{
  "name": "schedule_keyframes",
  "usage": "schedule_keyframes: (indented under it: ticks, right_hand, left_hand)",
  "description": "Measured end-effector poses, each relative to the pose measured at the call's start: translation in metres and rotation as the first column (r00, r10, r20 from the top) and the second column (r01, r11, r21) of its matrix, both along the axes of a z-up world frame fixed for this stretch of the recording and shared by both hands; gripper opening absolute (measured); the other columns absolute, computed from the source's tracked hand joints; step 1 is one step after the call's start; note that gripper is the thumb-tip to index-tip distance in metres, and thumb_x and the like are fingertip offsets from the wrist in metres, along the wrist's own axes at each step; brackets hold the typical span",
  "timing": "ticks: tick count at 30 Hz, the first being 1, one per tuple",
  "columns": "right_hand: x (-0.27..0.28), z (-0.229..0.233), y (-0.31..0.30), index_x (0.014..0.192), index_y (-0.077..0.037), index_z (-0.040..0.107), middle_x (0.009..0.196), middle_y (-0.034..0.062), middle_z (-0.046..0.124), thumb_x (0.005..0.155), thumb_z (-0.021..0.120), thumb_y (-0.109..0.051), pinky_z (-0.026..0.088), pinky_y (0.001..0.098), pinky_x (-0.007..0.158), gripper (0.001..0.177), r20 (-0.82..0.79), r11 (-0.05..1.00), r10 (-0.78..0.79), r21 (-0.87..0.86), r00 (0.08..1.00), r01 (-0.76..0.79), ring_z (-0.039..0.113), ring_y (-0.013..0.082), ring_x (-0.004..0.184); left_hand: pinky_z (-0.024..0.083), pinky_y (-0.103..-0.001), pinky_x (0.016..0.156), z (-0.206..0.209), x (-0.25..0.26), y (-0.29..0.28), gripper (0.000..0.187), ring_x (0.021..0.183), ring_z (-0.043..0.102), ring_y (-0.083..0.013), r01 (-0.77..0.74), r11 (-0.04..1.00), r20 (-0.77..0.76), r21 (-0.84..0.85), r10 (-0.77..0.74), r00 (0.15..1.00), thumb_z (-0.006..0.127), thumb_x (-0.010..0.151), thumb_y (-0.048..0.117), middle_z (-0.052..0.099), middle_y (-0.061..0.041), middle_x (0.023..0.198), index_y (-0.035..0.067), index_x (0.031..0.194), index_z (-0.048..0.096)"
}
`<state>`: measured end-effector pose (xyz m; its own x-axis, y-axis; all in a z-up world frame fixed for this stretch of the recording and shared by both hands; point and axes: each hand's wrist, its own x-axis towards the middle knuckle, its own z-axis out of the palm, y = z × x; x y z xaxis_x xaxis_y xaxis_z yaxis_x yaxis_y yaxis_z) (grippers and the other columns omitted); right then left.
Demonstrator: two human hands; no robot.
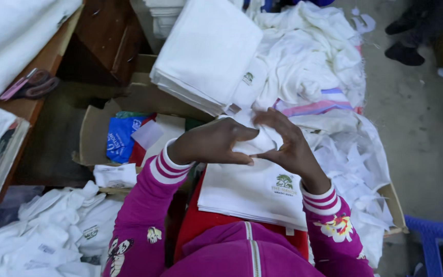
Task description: The person sits on the floor and repeatedly picks up white towels from a pile, unfolds them, and folds them into neat rectangles. They place the folded towels onto a growing stack on their lap. The scene is cluttered with cardboard boxes and loose fabric scraps.
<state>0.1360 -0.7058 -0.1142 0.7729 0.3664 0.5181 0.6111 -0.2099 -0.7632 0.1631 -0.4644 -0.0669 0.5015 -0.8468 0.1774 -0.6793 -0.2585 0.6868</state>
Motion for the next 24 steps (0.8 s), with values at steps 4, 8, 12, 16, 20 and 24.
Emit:
schedule_keyframes:
  ticks: [4,8,12,16,20,24]
  right_hand:
    - [-0.001,-0.011,-0.032,0.109,-0.009,0.075,0.101,0.0114,0.072,0.078,0.092,-0.013,0.053,0.0556,0.104,0.035,0.070,0.938,-0.251,-0.229,0.965,0.261,0.071,0.0432,0.113]
    - [-0.008,-0.032,-0.050,0.105,-0.013,0.072,0.101,0.0098,0.066,0.086,0.083,-0.010,0.055,0.0509,0.082,0.022,0.064,0.920,-0.324,-0.214,0.944,0.330,0.072,0.0408,0.094]
    - [-0.016,-0.006,-0.065,0.095,-0.001,0.062,0.121,0.0208,0.054,0.093,0.071,-0.005,0.053,0.0509,0.098,0.010,0.026,0.957,-0.284,0.072,0.958,0.282,0.067,0.0432,0.109]
    - [-0.019,0.022,-0.083,0.103,0.000,0.066,0.103,0.0132,0.068,0.090,0.066,-0.011,0.055,0.0441,0.086,0.017,-0.397,0.987,-0.065,0.112,0.916,0.119,0.069,0.0256,0.097]
    - [-0.020,-0.028,-0.081,0.129,0.002,0.055,0.126,0.0248,0.074,0.092,0.053,-0.082,0.051,0.0602,0.104,0.092,-0.545,0.871,0.487,0.252,0.682,-0.421,0.068,0.0340,0.124]
    - [-0.017,-0.004,-0.033,0.141,0.006,0.044,0.105,0.0220,0.066,0.080,0.070,-0.018,0.062,0.0590,0.089,0.071,-0.553,0.988,0.072,0.156,0.830,0.018,0.071,0.0388,0.107]
  left_hand:
    - [0.058,-0.060,0.087,-0.009,0.007,-0.013,0.051,0.105,0.070,-0.0573,-0.098,0.987,0.027,-0.125,0.102,0.994,0.077,0.085,0.006,0.073,-0.033,0.116,-0.001,0.135,0.067]
    - [0.059,-0.047,0.088,-0.073,0.007,-0.019,0.057,0.099,0.074,-0.0395,-0.260,0.953,-0.030,-0.157,0.259,0.966,0.075,0.085,0.003,0.072,-0.014,0.102,0.018,0.140,0.069]
    - [0.059,-0.044,0.081,-0.155,0.030,0.003,0.017,0.090,0.074,-0.0342,-0.578,0.813,0.190,-0.071,0.580,0.792,0.072,0.087,0.017,0.073,-0.005,0.095,0.023,0.101,0.079]
    - [0.059,-0.039,0.083,-0.115,0.020,0.017,0.022,0.087,0.073,-0.0294,-0.763,0.594,0.119,-0.255,0.803,0.585,0.058,0.098,0.002,0.069,-0.007,0.091,0.013,0.098,0.077]
    - [0.061,-0.038,0.085,-0.076,0.015,-0.012,0.035,0.096,0.074,-0.0244,-0.747,0.513,-0.009,-0.424,0.822,0.570,0.052,0.095,-0.004,0.067,-0.003,0.108,0.014,0.112,0.077]
    - [0.060,-0.041,0.102,-0.047,-0.008,-0.076,0.023,0.117,0.070,-0.0347,-0.302,0.757,0.085,-0.579,0.425,0.901,0.070,0.097,0.000,0.066,-0.012,0.126,0.012,0.116,0.075]
